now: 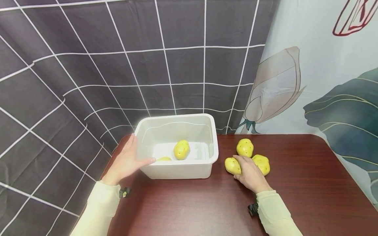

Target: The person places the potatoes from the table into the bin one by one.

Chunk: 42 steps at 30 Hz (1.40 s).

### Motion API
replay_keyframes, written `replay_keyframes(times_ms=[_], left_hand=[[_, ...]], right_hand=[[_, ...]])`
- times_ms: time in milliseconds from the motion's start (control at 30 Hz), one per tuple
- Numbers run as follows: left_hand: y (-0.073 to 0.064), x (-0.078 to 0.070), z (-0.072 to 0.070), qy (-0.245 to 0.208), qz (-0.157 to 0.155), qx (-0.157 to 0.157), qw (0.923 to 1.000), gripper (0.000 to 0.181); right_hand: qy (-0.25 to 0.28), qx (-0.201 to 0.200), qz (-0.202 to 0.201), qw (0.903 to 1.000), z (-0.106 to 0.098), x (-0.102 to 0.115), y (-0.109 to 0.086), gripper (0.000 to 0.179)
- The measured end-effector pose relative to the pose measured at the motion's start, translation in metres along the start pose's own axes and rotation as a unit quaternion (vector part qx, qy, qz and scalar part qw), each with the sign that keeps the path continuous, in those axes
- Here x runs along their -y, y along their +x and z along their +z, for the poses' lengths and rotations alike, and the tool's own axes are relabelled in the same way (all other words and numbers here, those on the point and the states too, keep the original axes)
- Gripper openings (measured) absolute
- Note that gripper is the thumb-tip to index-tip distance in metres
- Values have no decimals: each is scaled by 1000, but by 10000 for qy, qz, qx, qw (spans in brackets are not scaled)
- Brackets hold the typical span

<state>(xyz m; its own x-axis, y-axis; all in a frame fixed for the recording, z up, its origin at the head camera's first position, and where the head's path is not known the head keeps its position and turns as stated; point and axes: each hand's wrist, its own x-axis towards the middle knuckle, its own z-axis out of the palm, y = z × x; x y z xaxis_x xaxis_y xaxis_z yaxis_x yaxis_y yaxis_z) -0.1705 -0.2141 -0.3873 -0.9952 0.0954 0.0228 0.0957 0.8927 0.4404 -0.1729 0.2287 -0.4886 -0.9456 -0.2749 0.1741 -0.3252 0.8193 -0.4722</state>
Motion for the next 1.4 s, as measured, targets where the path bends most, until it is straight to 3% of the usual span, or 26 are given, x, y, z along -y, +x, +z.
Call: replay_keyframes(times_ms=[600,1400], left_hand=[[0,-1,0,24,11,-44,10000,136],[-1,0,0,63,22,-29,10000,135]], right_hand=[[-243,13,-140,9996,3,-4,-2,72],[-170,-191,-337,9991,-2,7,-5,72]])
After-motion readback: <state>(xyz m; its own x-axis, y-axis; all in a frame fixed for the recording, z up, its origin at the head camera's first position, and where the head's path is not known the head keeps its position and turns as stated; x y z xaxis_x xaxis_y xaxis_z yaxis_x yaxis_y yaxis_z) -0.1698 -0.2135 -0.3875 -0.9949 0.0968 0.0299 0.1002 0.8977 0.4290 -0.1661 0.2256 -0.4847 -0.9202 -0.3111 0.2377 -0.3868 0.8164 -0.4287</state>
